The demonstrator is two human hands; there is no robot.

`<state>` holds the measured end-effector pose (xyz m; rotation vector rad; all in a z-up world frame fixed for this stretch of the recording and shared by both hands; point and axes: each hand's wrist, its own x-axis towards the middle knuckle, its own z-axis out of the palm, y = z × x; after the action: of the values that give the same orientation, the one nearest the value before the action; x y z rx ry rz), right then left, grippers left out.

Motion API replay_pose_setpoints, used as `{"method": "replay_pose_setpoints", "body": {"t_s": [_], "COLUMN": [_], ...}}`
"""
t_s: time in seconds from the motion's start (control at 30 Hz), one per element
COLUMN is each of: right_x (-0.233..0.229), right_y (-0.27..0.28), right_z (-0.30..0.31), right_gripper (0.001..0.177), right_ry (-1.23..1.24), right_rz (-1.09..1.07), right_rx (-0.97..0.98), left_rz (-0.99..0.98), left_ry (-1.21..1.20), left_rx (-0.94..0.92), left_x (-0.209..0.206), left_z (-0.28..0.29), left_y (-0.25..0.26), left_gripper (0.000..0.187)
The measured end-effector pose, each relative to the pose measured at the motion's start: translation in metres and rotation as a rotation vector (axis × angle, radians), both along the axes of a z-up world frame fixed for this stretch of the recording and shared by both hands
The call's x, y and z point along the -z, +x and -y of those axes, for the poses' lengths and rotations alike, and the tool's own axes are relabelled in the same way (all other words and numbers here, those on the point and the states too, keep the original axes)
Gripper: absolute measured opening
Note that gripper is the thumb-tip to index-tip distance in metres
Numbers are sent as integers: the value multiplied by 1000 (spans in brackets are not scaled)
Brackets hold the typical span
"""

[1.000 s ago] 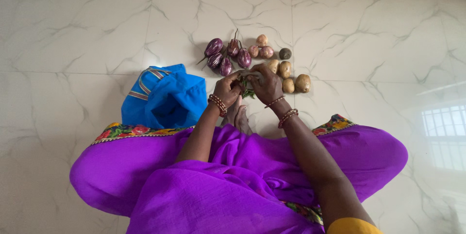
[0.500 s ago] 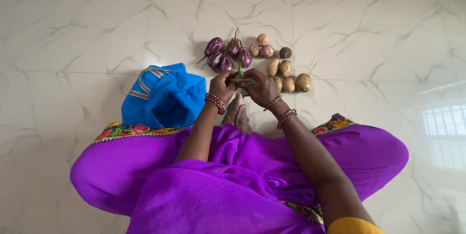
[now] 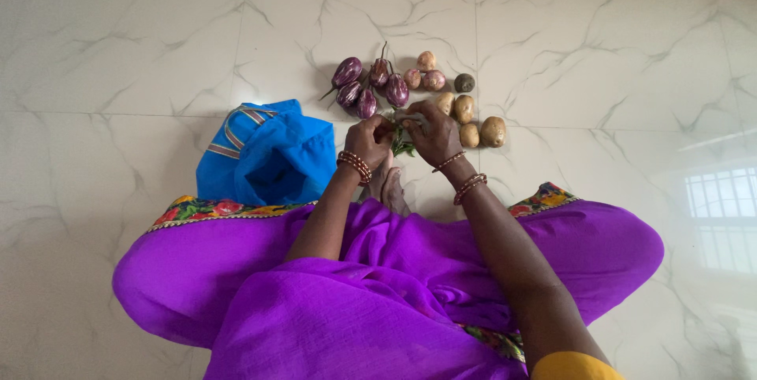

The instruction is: The person sits on the floor and sorts vegetables from a blue bag onto the tiled floor. They handle green chilies, purple eggplants, and potatoes, placing them into separate piles.

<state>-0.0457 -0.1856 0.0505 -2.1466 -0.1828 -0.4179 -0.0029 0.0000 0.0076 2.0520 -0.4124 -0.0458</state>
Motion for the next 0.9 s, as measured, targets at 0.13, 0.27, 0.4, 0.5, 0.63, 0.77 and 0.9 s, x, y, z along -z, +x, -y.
{"method": "replay_pose_setpoints", "body": {"t_s": [0.13, 0.27, 0.4, 0.5, 0.63, 0.77, 0.9], "right_x": [0, 3, 4, 3, 2, 0, 0], "right_y": [-3, -3, 0, 0, 0, -2, -5], "right_z": [-7, -11, -6, 0, 2, -5, -8], "right_gripper": [19, 17, 17, 22, 22, 18, 17], "right_ry": [-78, -102, -157, -90, -106, -130, -182], "right_rz": [33, -4, 28, 114, 117, 60, -48], "right_rx": [-75, -120, -84, -18, 2, -50, -57], "left_rz": [92, 117, 158, 169, 218, 136, 129], "left_ry": [164, 186, 289, 343, 341, 313, 291], "left_rx": [-109, -120, -69, -10, 21, 0, -6], "left_x": [-1, 0, 6, 14, 13, 5, 7], "left_z": [-3, -5, -2, 3, 5, 3, 4], "left_y": [4, 4, 2, 1, -2, -1, 3], "left_gripper": [19, 22, 24, 22, 23, 27, 15]}}
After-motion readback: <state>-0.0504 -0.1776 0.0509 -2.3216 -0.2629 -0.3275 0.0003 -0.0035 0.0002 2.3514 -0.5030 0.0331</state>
